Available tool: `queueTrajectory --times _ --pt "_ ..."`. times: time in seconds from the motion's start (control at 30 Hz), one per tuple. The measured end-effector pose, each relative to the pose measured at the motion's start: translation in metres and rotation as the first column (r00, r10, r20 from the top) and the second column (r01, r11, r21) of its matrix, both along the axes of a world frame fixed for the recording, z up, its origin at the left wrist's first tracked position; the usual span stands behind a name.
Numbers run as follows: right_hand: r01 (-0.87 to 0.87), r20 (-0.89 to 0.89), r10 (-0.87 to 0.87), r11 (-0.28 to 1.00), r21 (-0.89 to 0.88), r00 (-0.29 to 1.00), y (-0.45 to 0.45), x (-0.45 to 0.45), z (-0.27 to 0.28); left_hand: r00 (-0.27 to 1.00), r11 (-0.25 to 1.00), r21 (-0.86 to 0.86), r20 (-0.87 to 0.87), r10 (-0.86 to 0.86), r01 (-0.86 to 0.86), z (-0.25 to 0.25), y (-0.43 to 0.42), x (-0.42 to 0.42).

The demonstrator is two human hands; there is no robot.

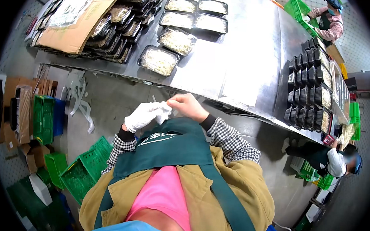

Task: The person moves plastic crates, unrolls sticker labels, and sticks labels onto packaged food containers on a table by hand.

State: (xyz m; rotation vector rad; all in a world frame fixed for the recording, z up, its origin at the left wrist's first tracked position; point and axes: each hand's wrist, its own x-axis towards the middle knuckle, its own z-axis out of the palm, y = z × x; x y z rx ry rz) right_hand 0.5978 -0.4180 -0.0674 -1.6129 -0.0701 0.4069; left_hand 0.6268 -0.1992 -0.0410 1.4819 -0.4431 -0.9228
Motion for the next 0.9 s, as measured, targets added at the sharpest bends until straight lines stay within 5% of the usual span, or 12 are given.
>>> queueTrajectory --times 0.03,0.07,0.13,0.17,0.2,0.27,0.37,0.7,0.73,0.83,0.87,0.9 --pt "0.056 -0.380 0.009 0.985 0.162 0.925 -0.017 0.004 -0.011 0.999 0.999 0.020 -0.008 -0.037 0.037 -0.010 0.001 0.003" --pt "0.230 -0.474 -0.055 0.920 0.319 0.879 -0.038 0.013 -0.022 0.999 0.999 0.033 0.043 -0.018 0.016 -0.005 0.003 0.008" --pt "0.633 -0.389 -0.500 0.630 0.450 0.774 -0.096 0.054 -0.074 0.985 0.998 -0.006 0.158 0.063 -0.063 -0.004 0.010 0.021" --pt "0.531 0.037 -0.542 0.833 0.156 0.840 -0.135 0.081 -0.065 0.969 0.992 -0.054 0.214 0.125 -0.115 -0.007 0.016 0.025" --pt "0.705 0.235 -0.671 0.700 -0.115 0.704 -0.154 0.106 -0.051 0.978 0.980 -0.088 0.091 0.189 -0.181 0.001 0.019 0.027" --pt "0.781 0.548 -0.568 0.534 -0.324 0.615 -0.194 0.152 -0.053 0.955 0.954 -0.067 -0.078 0.286 -0.291 0.011 0.020 0.033" --pt "0.755 0.794 -0.204 0.510 -0.413 0.572 -0.242 0.228 -0.081 0.904 0.920 -0.018 -0.192 0.381 -0.392 0.016 0.015 0.039" --pt "0.613 0.768 0.093 0.545 -0.572 0.634 -0.288 0.317 -0.132 0.845 0.851 0.047 -0.096 0.526 -0.524 0.024 -0.038 0.101" --pt "0.637 0.784 0.168 0.493 -0.592 0.598 -0.288 0.311 -0.129 0.792 0.819 0.029 -0.238 0.562 -0.573 0.033 -0.051 0.108" --pt "0.713 0.809 0.244 0.383 -0.587 0.534 -0.281 0.286 -0.103 0.863 0.875 0.072 0.222 0.454 -0.479 0.014 -0.071 0.130" --pt "0.711 0.817 0.077 0.450 -0.540 0.572 -0.259 0.272 -0.080 0.845 0.857 0.011 0.170 0.507 -0.516 0.021 -0.088 0.135" --pt "0.695 0.822 -0.084 0.587 -0.416 0.564 -0.227 0.256 -0.051 0.822 0.883 0.018 0.375 0.428 -0.468 0.018 -0.100 0.143"
